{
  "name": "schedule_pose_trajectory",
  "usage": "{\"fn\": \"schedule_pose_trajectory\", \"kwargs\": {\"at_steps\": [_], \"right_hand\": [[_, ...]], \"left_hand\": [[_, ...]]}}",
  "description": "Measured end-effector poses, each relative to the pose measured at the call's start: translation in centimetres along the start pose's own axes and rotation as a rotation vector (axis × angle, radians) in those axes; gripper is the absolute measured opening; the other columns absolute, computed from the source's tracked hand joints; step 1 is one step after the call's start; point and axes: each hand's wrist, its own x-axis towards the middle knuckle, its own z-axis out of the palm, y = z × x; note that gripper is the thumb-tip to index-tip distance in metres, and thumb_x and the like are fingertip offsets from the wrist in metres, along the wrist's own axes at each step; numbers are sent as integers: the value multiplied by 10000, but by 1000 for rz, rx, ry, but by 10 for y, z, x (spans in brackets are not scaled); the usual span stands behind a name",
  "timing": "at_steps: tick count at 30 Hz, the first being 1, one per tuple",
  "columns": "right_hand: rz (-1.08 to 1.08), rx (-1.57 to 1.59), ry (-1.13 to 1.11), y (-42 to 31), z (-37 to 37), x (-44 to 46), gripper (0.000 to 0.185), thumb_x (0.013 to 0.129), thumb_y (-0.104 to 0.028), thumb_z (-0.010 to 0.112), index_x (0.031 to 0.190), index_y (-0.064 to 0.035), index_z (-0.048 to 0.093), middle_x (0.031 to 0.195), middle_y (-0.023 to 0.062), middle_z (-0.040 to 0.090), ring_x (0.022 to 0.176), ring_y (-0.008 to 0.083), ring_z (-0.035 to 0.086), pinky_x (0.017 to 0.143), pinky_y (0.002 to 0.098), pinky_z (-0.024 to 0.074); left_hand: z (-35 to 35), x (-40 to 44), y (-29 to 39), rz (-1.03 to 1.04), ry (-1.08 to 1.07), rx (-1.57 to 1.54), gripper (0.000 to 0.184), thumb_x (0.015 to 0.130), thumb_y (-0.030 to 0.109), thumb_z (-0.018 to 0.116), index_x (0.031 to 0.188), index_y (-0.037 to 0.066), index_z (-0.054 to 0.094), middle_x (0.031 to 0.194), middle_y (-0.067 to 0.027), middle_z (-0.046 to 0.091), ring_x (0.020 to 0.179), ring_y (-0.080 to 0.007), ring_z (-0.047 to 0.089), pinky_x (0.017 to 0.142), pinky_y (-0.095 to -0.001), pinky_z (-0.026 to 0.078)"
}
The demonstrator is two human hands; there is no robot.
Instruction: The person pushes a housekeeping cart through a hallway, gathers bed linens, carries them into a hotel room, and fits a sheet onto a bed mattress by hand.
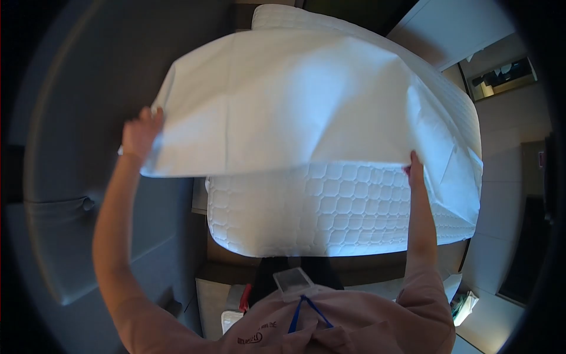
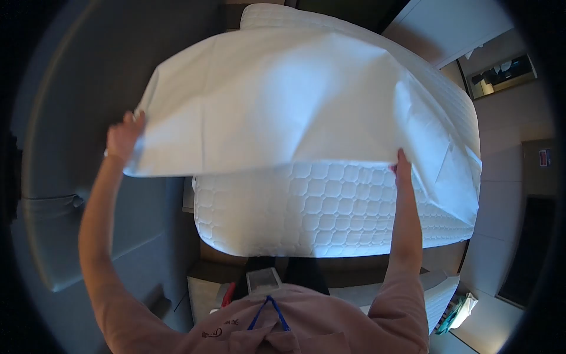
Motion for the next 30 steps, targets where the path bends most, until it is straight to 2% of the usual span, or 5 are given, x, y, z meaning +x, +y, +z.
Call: {"fn": "schedule_pose_trajectory", "kwargs": {"at_steps": [5, 7, 12, 18, 30], "right_hand": [[279, 47, 96, 100, -41, -2, 330, 844, -424, 531, 998, -135, 570, 747, -24, 590, 604, 88, 540, 530, 258, 440], [332, 1, 99, 122, -52, -7, 333, 836, -417, 547, 1020, -140, 561, 794, -16, 598, 654, 97, 552, 567, 270, 442], [400, 81, 68, 150, -46, -10, 394, 801, -404, 608, 1100, -161, 524, 948, 13, 608, 806, 152, 588, 660, 313, 457], [350, 285, 114, 171, -41, -39, 426, 790, -392, 628, 1120, -147, 516, 981, 9, 608, 874, 164, 590, 693, 351, 467], [397, -909, 181, 272, -113, -13, 565, 721, -452, 661, 996, 24, 534, 794, 118, 599, 767, 278, 571, 727, 427, 458]], "left_hand": [[96, -29, 121, 196, 448, -360, 281, 820, 219, 482, 1084, 150, 549, 1009, -70, 527, 595, -209, 576, 558, -386, 451], [100, -65, 196, -9, -206, -670, 257, 835, 351, 491, 851, 127, 616, 870, -75, 601, 573, -213, 570, 556, -397, 452], [89, -102, 310, -1666, -919, -2377, 460, 858, 443, 491, 548, 106, 445, 433, -2, 421, 319, -123, 367, 306, -269, 263], [105, -85, 293, -1781, -101, -2170, 327, 834, 284, 580, 570, 164, 430, 463, 65, 357, 370, -44, 293, 348, -225, 187], [177, -144, 352, -1462, -575, -1325, 346, 838, 270, 537, 987, -41, 549, 925, -183, 595, 839, -350, 582, 727, -445, 473]]}}
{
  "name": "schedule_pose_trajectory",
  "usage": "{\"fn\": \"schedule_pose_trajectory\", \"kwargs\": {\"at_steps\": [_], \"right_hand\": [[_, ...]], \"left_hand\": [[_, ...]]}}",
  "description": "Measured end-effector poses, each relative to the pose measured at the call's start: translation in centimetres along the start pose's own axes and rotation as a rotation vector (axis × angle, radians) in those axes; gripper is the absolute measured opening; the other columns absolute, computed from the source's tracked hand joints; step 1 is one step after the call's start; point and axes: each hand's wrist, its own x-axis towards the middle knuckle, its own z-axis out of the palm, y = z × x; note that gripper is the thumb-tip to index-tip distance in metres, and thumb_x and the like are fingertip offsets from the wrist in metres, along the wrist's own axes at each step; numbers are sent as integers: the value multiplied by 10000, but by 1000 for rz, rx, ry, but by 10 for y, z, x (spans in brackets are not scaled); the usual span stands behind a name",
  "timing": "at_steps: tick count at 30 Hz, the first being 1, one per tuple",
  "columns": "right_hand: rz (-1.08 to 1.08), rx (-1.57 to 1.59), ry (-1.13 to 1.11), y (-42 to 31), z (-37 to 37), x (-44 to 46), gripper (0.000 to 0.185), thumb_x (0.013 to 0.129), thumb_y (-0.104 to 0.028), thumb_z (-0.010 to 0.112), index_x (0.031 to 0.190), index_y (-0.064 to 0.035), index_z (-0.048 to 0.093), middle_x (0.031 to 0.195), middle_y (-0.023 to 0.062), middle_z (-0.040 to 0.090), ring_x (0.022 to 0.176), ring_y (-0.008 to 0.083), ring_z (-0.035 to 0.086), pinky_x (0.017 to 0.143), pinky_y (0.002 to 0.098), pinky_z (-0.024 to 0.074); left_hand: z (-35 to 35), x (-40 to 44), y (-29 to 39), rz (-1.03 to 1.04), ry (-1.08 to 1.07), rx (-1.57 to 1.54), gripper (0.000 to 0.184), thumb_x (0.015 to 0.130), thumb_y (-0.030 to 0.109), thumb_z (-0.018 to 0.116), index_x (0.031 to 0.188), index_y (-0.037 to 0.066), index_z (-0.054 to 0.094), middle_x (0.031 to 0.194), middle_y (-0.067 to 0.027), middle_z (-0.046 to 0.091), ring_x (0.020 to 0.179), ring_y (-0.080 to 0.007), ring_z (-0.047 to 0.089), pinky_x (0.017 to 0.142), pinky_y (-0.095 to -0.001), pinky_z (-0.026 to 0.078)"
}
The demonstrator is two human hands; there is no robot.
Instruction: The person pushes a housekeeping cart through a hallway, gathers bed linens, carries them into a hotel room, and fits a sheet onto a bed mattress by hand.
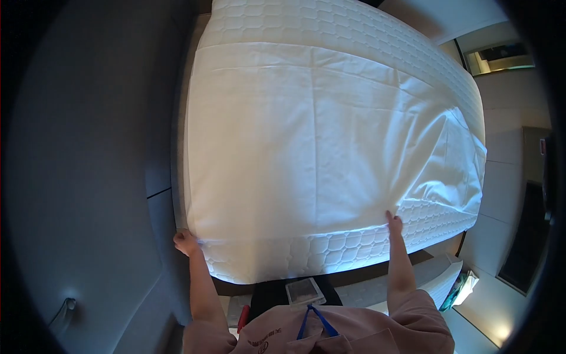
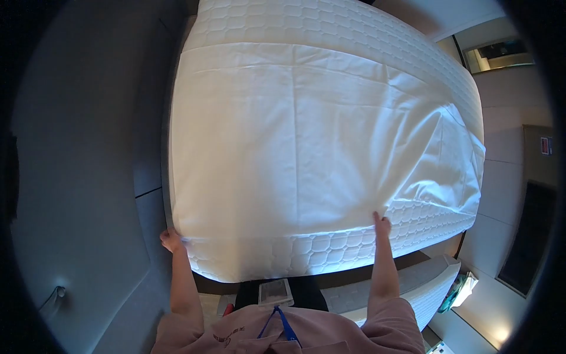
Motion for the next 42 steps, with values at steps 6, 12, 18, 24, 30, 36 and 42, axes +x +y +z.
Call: {"fn": "schedule_pose_trajectory", "kwargs": {"at_steps": [6, 12, 18, 24, 30, 36, 42], "right_hand": [[-1039, 413, 234, -372, -17, -45, 345, 771, -128, 647, 1073, -11, 526, 1082, 145, 529, 1035, 283, 479, 909, 368, 373], [-1269, -258, 331, -613, 86, -99, 315, 800, -306, 570, 1059, -126, 562, 1022, 119, 570, 1044, 273, 500, 909, 390, 369], [-1843, -305, 427, -599, 66, -160, 111, 752, -164, 552, 834, -89, 558, 789, 83, 576, 814, 265, 546, 750, 378, 429], [-2368, -237, -503, -438, 19, -346, 72, 720, -142, 565, 785, -112, 568, 782, 32, 529, 824, 227, 519, 907, 410, 380], [-1659, -178, -53, -367, -2, -259, 487, 639, -84, 633, 1114, -108, 529, 1182, 88, 493, 1095, 281, 438, 946, 402, 331], [-1186, -1028, 5, -173, -85, -157, 344, 710, -89, 499, 1048, -120, 558, 892, 70, 620, 791, 255, 600, 667, 436, 446], [-1098, -906, -577, 60, -54, -263, 226, 682, -162, 571, 902, -110, 557, 756, 116, 616, 771, 318, 608, 654, 410, 475]], "left_hand": [[7, -81, 133, 740, 176, 224, 495, 866, 345, 441, 1243, 26, 402, 1216, -206, 446, 1100, -366, 427, 875, -466, 360], [29, -67, 131, 708, 170, 234, 555, 855, 341, 402, 1322, 55, 310, 1268, -197, 403, 1138, -356, 396, 906, -459, 310], [25, -66, 122, 719, 106, 147, 595, 827, 332, 456, 1324, 45, 297, 1315, -197, 346, 1174, -358, 362, 940, -454, 274], [-64, -91, 279, 1574, -62, 262, 573, 591, 110, 666, 1145, 83, 522, 1273, -169, 418, 1198, -327, 367, 1003, -482, 238], [-144, -53, 263, 1644, -456, 634, 445, 613, 150, 680, 1037, 102, 554, 848, -93, 602, 783, -264, 591, 651, -392, 463], [-187, -134, 51, 1311, -701, 997, 176, 706, 92, 538, 880, 91, 563, 829, -99, 552, 695, -295, 596, 591, -439, 469], [-166, -165, -147, 851, -803, 1243, 132, 719, 123, 544, 771, 114, 665, 813, -114, 653, 810, -286, 631, 675, -410, 492]]}}
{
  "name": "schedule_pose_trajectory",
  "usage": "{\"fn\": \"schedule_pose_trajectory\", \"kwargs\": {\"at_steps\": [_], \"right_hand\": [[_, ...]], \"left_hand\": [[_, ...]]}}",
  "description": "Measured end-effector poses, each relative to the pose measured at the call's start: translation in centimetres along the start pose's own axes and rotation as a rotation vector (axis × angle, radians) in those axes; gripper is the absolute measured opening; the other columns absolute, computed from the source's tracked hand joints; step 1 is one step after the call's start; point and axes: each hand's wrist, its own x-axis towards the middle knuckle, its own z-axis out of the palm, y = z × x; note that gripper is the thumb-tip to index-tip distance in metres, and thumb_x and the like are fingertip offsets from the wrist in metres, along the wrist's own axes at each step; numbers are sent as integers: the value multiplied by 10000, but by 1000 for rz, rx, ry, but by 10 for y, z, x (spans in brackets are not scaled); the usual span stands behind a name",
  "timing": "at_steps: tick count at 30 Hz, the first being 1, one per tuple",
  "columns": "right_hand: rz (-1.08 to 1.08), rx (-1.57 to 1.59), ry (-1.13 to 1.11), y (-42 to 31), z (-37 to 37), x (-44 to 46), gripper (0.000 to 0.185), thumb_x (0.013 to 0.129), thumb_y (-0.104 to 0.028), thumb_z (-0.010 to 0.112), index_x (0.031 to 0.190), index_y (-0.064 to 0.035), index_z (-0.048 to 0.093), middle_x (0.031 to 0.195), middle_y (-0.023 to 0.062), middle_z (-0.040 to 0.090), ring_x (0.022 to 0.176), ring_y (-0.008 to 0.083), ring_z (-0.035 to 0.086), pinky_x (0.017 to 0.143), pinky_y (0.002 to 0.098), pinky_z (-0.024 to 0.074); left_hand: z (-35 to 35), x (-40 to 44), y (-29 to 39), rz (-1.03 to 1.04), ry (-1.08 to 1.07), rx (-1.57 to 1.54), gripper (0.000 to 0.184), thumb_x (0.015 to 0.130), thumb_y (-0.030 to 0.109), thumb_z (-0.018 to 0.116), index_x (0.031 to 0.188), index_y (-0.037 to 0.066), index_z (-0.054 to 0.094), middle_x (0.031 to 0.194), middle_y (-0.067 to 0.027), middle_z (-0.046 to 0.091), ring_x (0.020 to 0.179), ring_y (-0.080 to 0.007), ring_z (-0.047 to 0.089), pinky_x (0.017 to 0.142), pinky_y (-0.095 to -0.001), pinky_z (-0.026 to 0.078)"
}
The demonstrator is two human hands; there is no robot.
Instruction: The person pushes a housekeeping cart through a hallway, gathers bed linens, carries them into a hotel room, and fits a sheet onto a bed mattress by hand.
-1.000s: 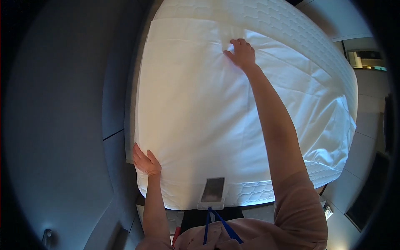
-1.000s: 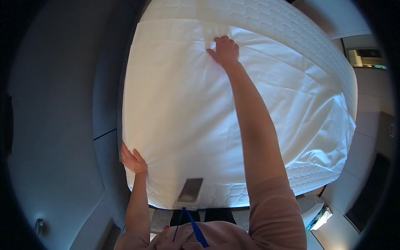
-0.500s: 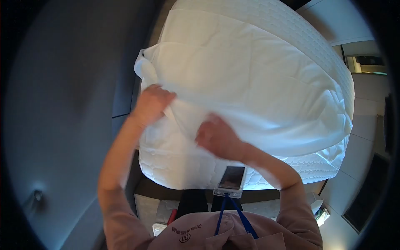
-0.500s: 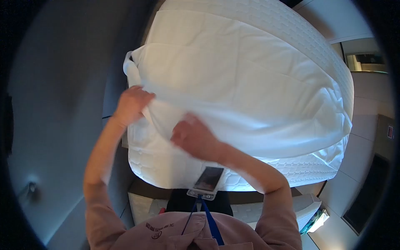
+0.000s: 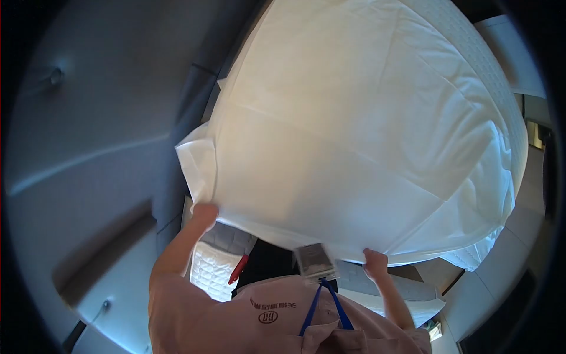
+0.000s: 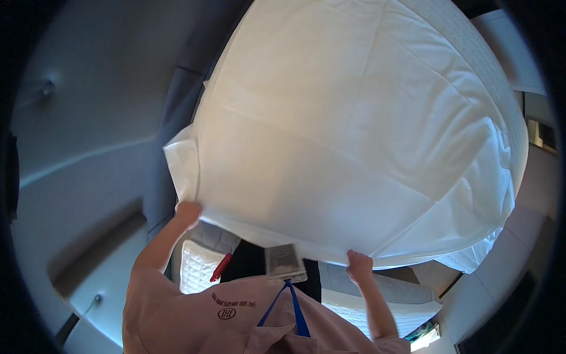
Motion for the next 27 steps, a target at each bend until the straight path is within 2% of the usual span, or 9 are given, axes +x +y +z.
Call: {"fn": "schedule_pose_trajectory", "kwargs": {"at_steps": [5, 9, 15, 16, 18, 20, 24, 26, 27], "right_hand": [[3, 114, -63, -17, 29, 9, 184, 703, -140, 585, 882, -101, 572, 752, 133, 629, 716, 308, 621, 609, 409, 488], [-12, 243, -119, 19, 203, -5, 183, 745, -178, 546, 902, -110, 610, 822, 156, 628, 787, 310, 621, 687, 409, 500], [-84, -74, -142, -20, 112, 87, 601, 716, -312, 647, 1224, -98, 407, 1124, 157, 521, 1043, 320, 512, 881, 433, 409], [-85, -157, -113, -26, 97, 94, 676, 712, -342, 652, 1269, -105, 352, 1157, 151, 497, 1069, 321, 491, 904, 432, 388], [-145, -154, 14, -30, 113, 105, 626, 727, -333, 639, 1248, -87, 394, 1098, 152, 526, 1046, 308, 509, 910, 428, 377], [-99, 726, -193, -28, 124, 114, 418, 792, -301, 582, 1121, -47, 539, 937, 149, 593, 904, 298, 574, 808, 402, 445], [120, 1249, -380, -140, -3, 124, 234, 839, -169, 536, 1067, -121, 561, 972, 102, 601, 911, 244, 572, 808, 356, 440], [-553, 238, 0, -193, -56, 155, 233, 821, -186, 571, 1043, -117, 572, 966, 85, 600, 899, 235, 572, 797, 349, 442], [-547, 207, -15, -217, -83, 164, 233, 821, -186, 571, 1043, -117, 572, 966, 85, 600, 899, 235, 572, 797, 349, 442]], "left_hand": [[-4, 12, 7, -105, -218, 113, 166, 733, 115, 566, 861, 114, 671, 922, -96, 653, 880, -254, 631, 645, -385, 500], [60, 6, 13, -185, -352, 148, 222, 759, 122, 563, 954, 128, 668, 992, -64, 646, 922, -232, 622, 660, -392, 501], [36, 55, 19, -107, -209, -77, 567, 757, 271, 604, 1277, 146, 416, 1336, -82, 393, 1117, -246, 495, 871, -464, 412], [20, 70, 12, -50, -251, -304, 638, 720, 337, 631, 1295, 185, 400, 1244, -94, 484, 1122, -270, 484, 934, -516, 343], [41, 101, -22, 11, -266, -1671, 597, 808, 442, 488, 1297, 117, 378, 1109, -112, 581, 903, -255, 592, 784, -391, 470], [-2, 115, -35, -148, -241, -2451, 737, 814, 679, 243, 1164, 80, 492, 1092, -113, 585, 897, -254, 585, 746, -366, 467], [21, 225, -29, -375, -93, -2665, 739, 825, 670, 273, 1160, 38, 459, 1044, -116, 598, 866, -244, 606, 677, -365, 500], [8, 265, -8, -380, 132, -2832, 740, 822, 674, 275, 1147, 38, 468, 1018, -107, 602, 843, -235, 605, 655, -365, 498], [14, 278, -4, -396, 246, -2907, 740, 820, 676, 276, 1141, 38, 472, 1005, -103, 604, 831, -231, 605, 644, -365, 498]]}}
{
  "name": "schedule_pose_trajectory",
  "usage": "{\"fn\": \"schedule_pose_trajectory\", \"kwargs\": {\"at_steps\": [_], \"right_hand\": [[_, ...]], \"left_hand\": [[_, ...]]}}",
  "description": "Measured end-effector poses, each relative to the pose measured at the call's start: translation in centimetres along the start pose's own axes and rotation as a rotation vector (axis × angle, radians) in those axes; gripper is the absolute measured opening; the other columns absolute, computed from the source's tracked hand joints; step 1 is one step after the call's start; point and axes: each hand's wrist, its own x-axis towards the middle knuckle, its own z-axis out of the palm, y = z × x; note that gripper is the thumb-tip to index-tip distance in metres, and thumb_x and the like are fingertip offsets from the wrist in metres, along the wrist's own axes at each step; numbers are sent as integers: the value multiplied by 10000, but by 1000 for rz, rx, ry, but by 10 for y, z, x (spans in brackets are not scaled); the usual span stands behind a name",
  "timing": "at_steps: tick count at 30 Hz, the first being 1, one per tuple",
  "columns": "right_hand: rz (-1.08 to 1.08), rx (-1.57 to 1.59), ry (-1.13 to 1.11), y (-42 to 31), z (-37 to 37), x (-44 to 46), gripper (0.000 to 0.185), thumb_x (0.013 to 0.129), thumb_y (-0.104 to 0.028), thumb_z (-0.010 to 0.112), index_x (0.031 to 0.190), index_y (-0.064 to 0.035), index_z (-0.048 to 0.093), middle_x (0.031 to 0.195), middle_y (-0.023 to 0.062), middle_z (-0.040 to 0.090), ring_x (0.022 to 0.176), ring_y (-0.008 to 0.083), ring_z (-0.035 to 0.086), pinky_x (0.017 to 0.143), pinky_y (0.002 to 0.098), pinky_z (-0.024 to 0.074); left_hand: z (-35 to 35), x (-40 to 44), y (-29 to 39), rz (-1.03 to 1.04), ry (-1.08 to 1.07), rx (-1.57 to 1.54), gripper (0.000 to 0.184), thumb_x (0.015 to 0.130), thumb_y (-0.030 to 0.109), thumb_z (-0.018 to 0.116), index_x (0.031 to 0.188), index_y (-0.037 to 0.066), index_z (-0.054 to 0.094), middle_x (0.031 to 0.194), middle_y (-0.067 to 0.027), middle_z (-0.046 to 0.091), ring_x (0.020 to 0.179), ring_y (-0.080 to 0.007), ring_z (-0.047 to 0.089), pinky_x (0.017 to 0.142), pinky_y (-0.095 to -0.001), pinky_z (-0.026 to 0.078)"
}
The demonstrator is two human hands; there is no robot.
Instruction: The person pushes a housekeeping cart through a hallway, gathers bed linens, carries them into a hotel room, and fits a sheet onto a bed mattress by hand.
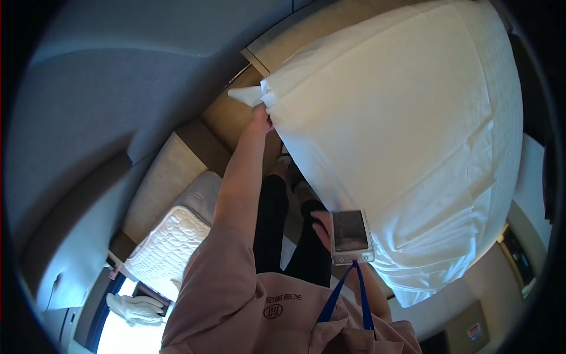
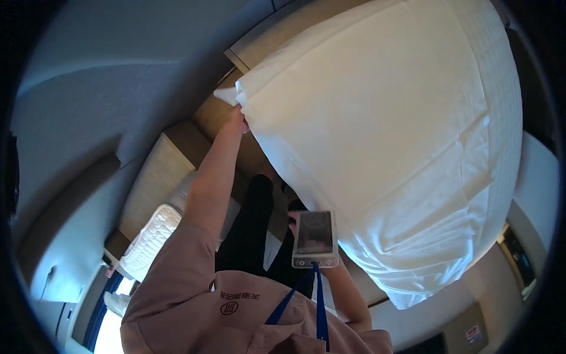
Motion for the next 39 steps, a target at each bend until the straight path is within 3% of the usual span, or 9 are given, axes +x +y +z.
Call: {"fn": "schedule_pose_trajectory", "kwargs": {"at_steps": [4, 7, 9, 14, 20, 27, 30, 35, 39], "right_hand": [[-244, 395, 82, -4, -41, 88, 253, 808, -143, 565, 1048, -71, 591, 956, 106, 589, 811, 235, 579, 713, 311, 481], [-442, 59, 151, -64, -86, 160, 233, 751, -20, 574, 977, -72, 595, 900, 110, 598, 791, 267, 587, 689, 322, 478], [-612, -50, 174, -83, -90, 206, 204, 751, 1, 559, 942, -63, 592, 853, 104, 604, 767, 282, 586, 674, 330, 476], [-819, -291, 122, -102, -76, 278, 153, 753, -34, 582, 894, -92, 598, 806, 55, 615, 714, 241, 584, 640, 341, 465], [-824, -508, 126, -106, -46, 319, 73, 777, -107, 578, 845, -108, 606, 750, 36, 613, 692, 225, 586, 624, 333, 455], [-760, -550, 38, -125, -17, 349, 111, 799, -167, 553, 890, -121, 596, 779, 65, 619, 700, 267, 590, 605, 357, 467], [-679, -587, -16, -124, -6, 362, 138, 798, -189, 553, 914, -123, 592, 807, 71, 622, 728, 274, 595, 621, 365, 469], [-634, -747, -74, -120, 3, 368, 146, 815, -212, 535, 923, -128, 585, 835, 74, 627, 754, 284, 594, 635, 372, 467], [-542, -690, -107, -116, 1, 372, 178, 826, -241, 523, 954, -131, 579, 837, 80, 627, 767, 294, 592, 657, 389, 466]], "left_hand": [[-45, 23, -23, -5, 261, -110, 735, 807, 692, 292, 1053, 41, 528, 946, -74, 607, 763, -214, 596, 590, -349, 487], [-51, -28, -35, -226, 367, -346, 724, 792, 703, 317, 976, 49, 567, 917, -69, 602, 724, -212, 585, 572, -338, 478], [-48, -20, -68, -373, 93, -183, 735, 776, 722, 321, 936, 54, 581, 924, -61, 602, 726, -215, 588, 584, -336, 480], [32, 68, -48, 167, -328, -385, 659, 742, 705, 429, 956, 103, 589, 920, -43, 609, 722, -145, 588, 589, -261, 479], [18, 70, 1, -60, -106, 41, 407, 748, 471, 585, 658, 78, 532, 519, -29, 469, 427, -139, 458, 345, -307, 285], [1, 77, -43, 85, 91, -257, 452, 739, 476, 599, 727, 28, 541, 599, -61, 515, 471, -171, 498, 403, -290, 395], [-6, 72, -53, -153, -155, -225, 519, 723, 553, 588, 919, 75, 547, 793, -70, 565, 577, -189, 537, 479, -303, 442], [24, 108, -12, 120, -140, -51, 211, 745, 318, 595, 694, 133, 506, 549, 0, 489, 382, -101, 415, 336, -266, 320], [10, 118, -50, 103, 133, -219, 330, 707, 288, 635, 764, -36, 607, 661, -118, 596, 562, -210, 582, 488, -321, 456]]}}
